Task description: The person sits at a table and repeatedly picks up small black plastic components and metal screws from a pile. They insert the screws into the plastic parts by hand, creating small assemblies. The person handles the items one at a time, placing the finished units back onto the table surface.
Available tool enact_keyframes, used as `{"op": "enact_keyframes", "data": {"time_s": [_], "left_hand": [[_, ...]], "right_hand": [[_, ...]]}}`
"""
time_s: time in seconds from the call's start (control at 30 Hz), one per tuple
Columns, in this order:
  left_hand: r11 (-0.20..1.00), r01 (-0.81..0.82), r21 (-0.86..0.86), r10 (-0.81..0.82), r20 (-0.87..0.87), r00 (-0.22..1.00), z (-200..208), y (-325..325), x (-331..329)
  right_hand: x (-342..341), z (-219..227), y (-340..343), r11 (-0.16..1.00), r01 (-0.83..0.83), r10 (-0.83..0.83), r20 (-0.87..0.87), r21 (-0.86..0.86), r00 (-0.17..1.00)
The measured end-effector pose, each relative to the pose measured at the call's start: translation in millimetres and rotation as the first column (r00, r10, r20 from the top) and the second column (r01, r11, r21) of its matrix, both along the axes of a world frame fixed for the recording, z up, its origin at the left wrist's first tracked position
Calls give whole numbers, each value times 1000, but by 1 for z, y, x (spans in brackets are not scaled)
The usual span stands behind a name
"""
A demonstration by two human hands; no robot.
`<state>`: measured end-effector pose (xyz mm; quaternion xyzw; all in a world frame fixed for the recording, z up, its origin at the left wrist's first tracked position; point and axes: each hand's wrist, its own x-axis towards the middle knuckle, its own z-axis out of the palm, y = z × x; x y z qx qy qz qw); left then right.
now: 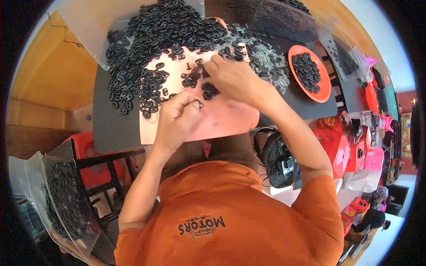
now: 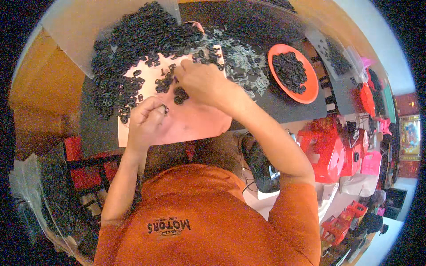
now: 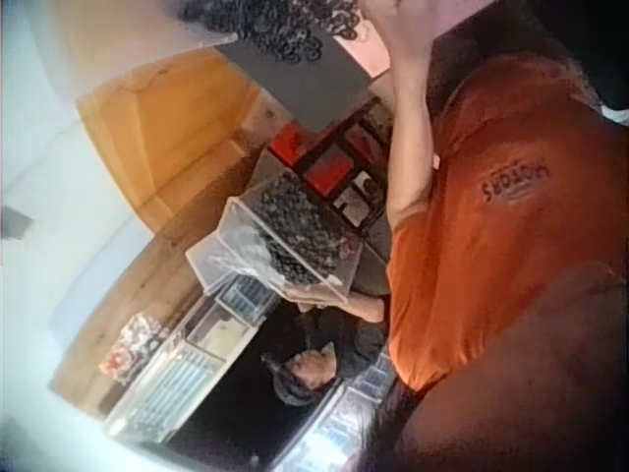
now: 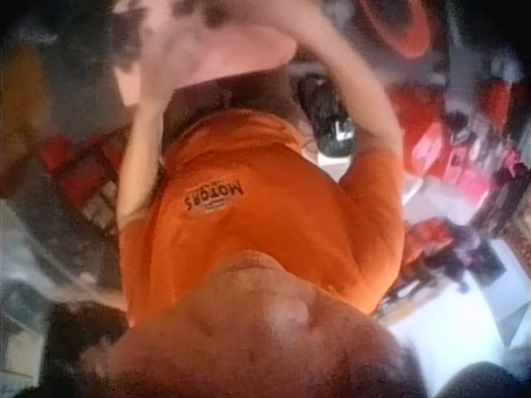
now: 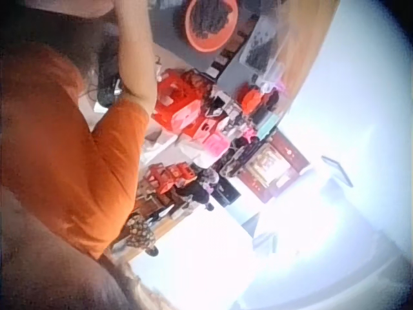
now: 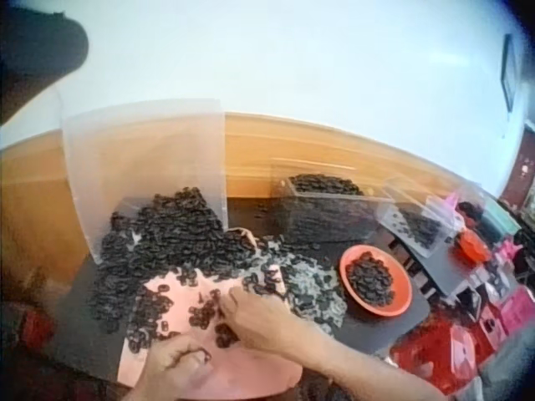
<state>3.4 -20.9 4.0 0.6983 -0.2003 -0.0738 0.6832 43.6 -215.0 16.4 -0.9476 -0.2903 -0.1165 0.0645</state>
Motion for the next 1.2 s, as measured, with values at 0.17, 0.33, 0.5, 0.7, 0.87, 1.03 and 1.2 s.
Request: {"op": "enact_keyframes", "data": {"time_s": [0.17,0.33,0.5,0.7,0.87,1.03,1.2], "left_hand": [[998,21,66,-23,32,999,-6,8,-2],[993,64,95,-74,107,991,-5,7,0],[989,81,121,-102,184,978,-5,9,1],[984,119,134,-137,135,981,2,9,0],[985,128,113,-140,112,984,-1,12,-1],[984,129,121,-148,167,975,-1,13,-1],[992,105,65,-115,186,976,-3,13,-2]], "right_hand": [[-18,24,10,995,-31,47,-184,92,982],[14,24,3,992,13,15,-225,122,974],[40,39,14,934,211,-293,-281,-287,914],[58,19,34,997,-71,66,-168,-28,984],[70,21,52,988,-72,44,-199,-134,979],[75,27,59,986,-62,25,-238,-152,971],[80,20,57,996,-63,47,-211,-68,976]]}}
